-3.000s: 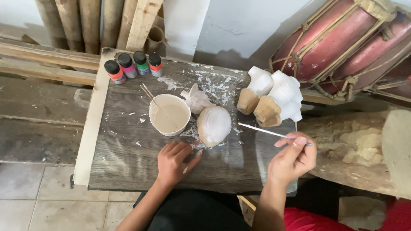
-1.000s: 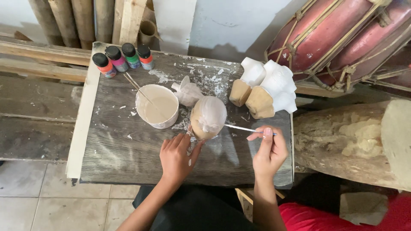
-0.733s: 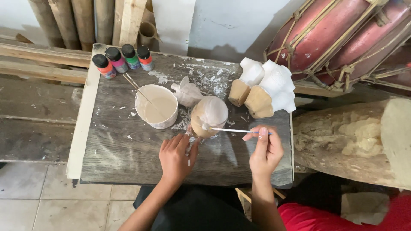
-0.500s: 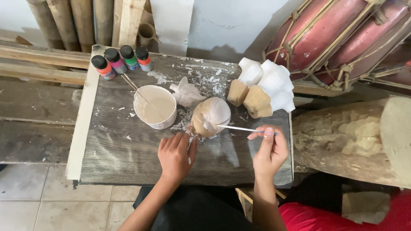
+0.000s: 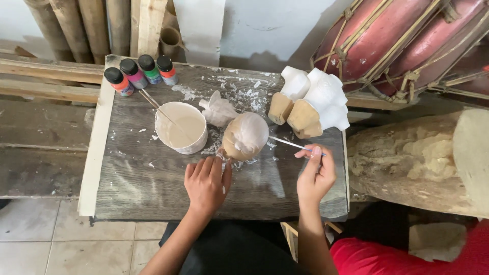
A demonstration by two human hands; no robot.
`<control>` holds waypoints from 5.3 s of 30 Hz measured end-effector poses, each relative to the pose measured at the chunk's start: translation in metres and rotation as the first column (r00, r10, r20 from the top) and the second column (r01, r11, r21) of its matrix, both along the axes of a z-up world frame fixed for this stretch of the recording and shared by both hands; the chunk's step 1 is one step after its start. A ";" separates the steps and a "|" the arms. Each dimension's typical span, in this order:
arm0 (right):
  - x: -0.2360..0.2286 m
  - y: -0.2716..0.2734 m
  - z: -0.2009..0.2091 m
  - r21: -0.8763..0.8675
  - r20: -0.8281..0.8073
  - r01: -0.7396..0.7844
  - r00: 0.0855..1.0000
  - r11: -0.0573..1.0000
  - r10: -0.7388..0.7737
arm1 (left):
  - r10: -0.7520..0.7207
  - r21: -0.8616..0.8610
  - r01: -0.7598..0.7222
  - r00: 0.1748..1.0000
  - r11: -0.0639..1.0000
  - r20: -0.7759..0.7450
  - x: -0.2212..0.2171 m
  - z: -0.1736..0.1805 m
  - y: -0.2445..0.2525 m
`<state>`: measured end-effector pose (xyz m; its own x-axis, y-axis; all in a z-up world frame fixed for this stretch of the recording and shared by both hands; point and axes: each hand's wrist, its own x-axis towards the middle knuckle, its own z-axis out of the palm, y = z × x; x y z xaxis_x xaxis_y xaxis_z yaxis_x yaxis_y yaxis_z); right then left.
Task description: Applying a white coating to a small rounded object using a thin applicator stick
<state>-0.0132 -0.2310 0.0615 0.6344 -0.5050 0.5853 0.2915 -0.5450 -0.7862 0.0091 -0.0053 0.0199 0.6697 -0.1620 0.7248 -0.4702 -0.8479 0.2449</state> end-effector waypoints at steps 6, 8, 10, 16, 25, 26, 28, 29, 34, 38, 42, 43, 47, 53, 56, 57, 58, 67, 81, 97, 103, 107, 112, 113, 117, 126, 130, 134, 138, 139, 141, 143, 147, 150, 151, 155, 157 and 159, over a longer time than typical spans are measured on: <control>-0.007 -0.003 -0.012 0.034 0.003 -0.011 1.000 0.999 0.011 | -0.008 0.017 0.007 1.000 1.000 0.014 0.002 0.007 0.003; -0.009 0.001 -0.007 0.028 -0.010 -0.013 1.000 1.000 0.013 | -0.009 0.021 0.009 1.000 1.000 0.005 -0.001 0.017 0.004; -0.011 0.008 0.001 0.023 -0.024 -0.016 1.000 1.000 0.017 | -0.009 0.024 0.009 1.000 1.000 -0.002 -0.003 0.026 0.005; -0.010 0.018 0.013 -0.032 -0.101 -0.015 0.995 0.999 0.012 | -0.013 0.075 0.017 0.998 0.997 -0.063 -0.004 0.048 0.001; 0.000 0.020 0.017 -0.099 -0.150 0.011 0.988 0.995 -0.026 | 0.023 0.107 -0.017 0.998 0.994 -0.052 0.019 0.072 -0.012; 0.001 0.019 0.015 -0.102 -0.148 0.008 0.989 0.995 -0.023 | 0.025 0.108 -0.020 0.999 0.994 -0.044 0.020 0.072 -0.012; -0.001 0.018 0.020 -0.104 -0.150 0.004 0.989 0.995 -0.019 | 0.028 0.110 -0.023 0.999 0.994 -0.039 0.021 0.072 -0.011; -0.002 0.018 0.025 -0.107 -0.155 0.003 0.988 0.994 -0.019 | 0.033 0.104 -0.030 0.999 0.994 -0.034 0.023 0.070 -0.010; -0.010 0.006 0.023 -0.100 -0.160 0.014 0.987 0.995 -0.030 | 0.038 0.074 -0.035 0.999 0.997 -0.029 0.023 0.066 -0.004; -0.015 -0.003 0.031 -0.053 -0.107 -0.019 0.994 0.998 0.013 | 0.000 0.048 0.000 1.000 0.999 -0.019 0.022 0.061 -0.001; -0.019 -0.006 0.041 -0.070 -0.048 -0.012 0.999 0.997 0.009 | -0.039 0.003 0.039 0.999 0.999 -0.023 0.020 0.064 0.003; -0.017 -0.003 0.046 -0.073 -0.039 -0.015 0.999 0.997 0.012 | -0.036 0.001 0.036 0.999 0.999 -0.014 0.020 0.060 0.005; -0.006 0.010 0.057 -0.045 -0.018 -0.047 0.999 0.998 0.046 | -0.047 -0.009 0.046 0.997 0.999 -0.054 0.018 0.047 0.013; 0.044 0.055 0.103 -0.164 -0.063 -0.396 0.918 0.903 0.391 | -0.090 -0.029 0.087 0.987 0.996 -0.130 0.015 0.047 0.021; 0.079 0.076 0.109 -0.322 -0.230 -0.589 0.808 0.741 0.543 | -0.098 -0.033 0.094 0.976 0.995 -0.192 0.012 0.048 0.020; 0.091 0.082 0.110 -0.414 -0.324 -0.659 0.751 0.628 0.576 | -0.099 -0.038 0.093 0.976 0.995 -0.194 0.011 0.048 0.020; 0.104 0.088 0.102 -0.415 -0.322 -0.661 0.749 0.625 0.579 | -0.095 -0.039 0.089 0.977 0.995 -0.192 0.012 0.045 0.021; 0.158 0.127 0.053 -0.615 -0.586 -0.775 0.572 0.144 0.574 | -0.131 -0.063 0.120 0.972 0.991 -0.194 0.014 0.039 0.023; 0.146 0.097 0.076 -0.525 -0.532 -0.776 0.620 0.350 0.577 | -0.147 -0.076 0.137 0.977 0.988 -0.154 0.019 0.042 0.022; 0.048 0.020 0.093 0.166 -0.250 -0.298 0.909 0.940 0.332 | -0.186 -0.054 0.179 0.968 0.982 -0.169 0.017 0.041 0.026; 0.046 0.018 0.068 0.225 -0.300 -0.323 0.875 0.919 0.381 | -0.188 -0.067 0.179 0.966 0.982 -0.177 0.016 0.043 0.025; 0.055 0.021 0.065 0.201 -0.333 -0.302 0.874 0.932 0.355 | -0.195 -0.076 0.184 0.965 0.980 -0.177 0.017 0.043 0.026; 0.055 0.022 0.065 0.110 -0.324 -0.327 0.881 0.939 0.345 | -0.186 -0.070 0.177 0.969 0.982 -0.165 0.019 0.046 0.027; 0.052 0.021 0.064 0.094 -0.306 -0.343 0.883 0.934 0.355 | -0.184 -0.072 0.174 0.968 0.982 -0.169 0.019 0.046 0.027; 0.033 0.025 0.072 -0.179 -0.289 -0.330 0.918 0.927 0.271 | -0.193 -0.093 0.180 0.967 0.979 -0.167 0.019 0.043 0.026; 0.006 0.023 0.060 -0.147 -0.271 -0.304 0.928 0.941 0.257 | -0.176 -0.082 0.163 0.968 0.983 -0.179 0.019 0.037 0.025; 0.023 0.022 0.057 -0.045 -0.238 -0.330 0.920 0.943 0.311 | -0.183 -0.085 0.171 0.967 0.982 -0.179 0.019 0.043 0.025; 0.040 0.024 0.058 -0.047 -0.220 -0.300 0.934 0.953 0.283 | -0.186 -0.079 0.174 0.966 0.982 -0.181 0.019 0.043 0.025; 0.044 0.026 0.060 -0.101 -0.207 -0.275 0.946 0.956 0.250 | -0.179 -0.073 0.168 0.967 0.983 -0.182 0.019 0.045 0.025; 0.042 0.026 0.060 -0.102 -0.209 -0.275 0.945 0.956 0.250 | -0.179 -0.074 0.168 0.967 0.983 -0.183 0.020 0.046 0.025; 0.037 0.026 0.060 -0.185 -0.231 -0.261 0.949 0.947 0.216 | -0.194 -0.091 0.180 0.965 0.979 -0.177 0.020 0.049 0.025; 0.031 0.023 0.061 -0.209 -0.237 -0.255 0.950 0.944 0.204 | -0.189 -0.093 0.175 0.966 0.980 -0.176 0.019 0.047 0.025; 0.028 0.022 0.060 -0.191 -0.213 -0.240 0.957 0.952 0.198 | -0.186 -0.079 0.175 0.967 0.981 -0.174 0.018 0.046 0.024; 0.029 0.026 0.066 -0.221 -0.241 -0.267 0.947 0.938 0.213 | -0.176 -0.085 0.162 0.966 0.983 -0.189 0.018 0.038 0.025; 0.029 0.025 0.066 -0.221 -0.239 -0.268 0.947 0.938 0.214 | -0.175 -0.084 0.162 0.967 0.983 -0.187 0.018 0.040 0.025; 0.031 0.026 0.064 -0.231 -0.224 -0.251 0.954 0.940 0.200 | -0.175 -0.073 0.165 0.970 0.984 -0.168 0.019 0.047 0.025; 0.032 0.029 0.064 -0.225 -0.211 -0.255 0.955 0.940 0.209 | -0.171 -0.066 0.163 0.973 0.984 -0.156 0.019 0.048 0.024; 0.031 0.033 0.064 -0.263 -0.234 -0.290 0.945 0.920 0.230 | -0.165 -0.083 0.152 0.970 0.985 -0.178 0.019 0.047 0.025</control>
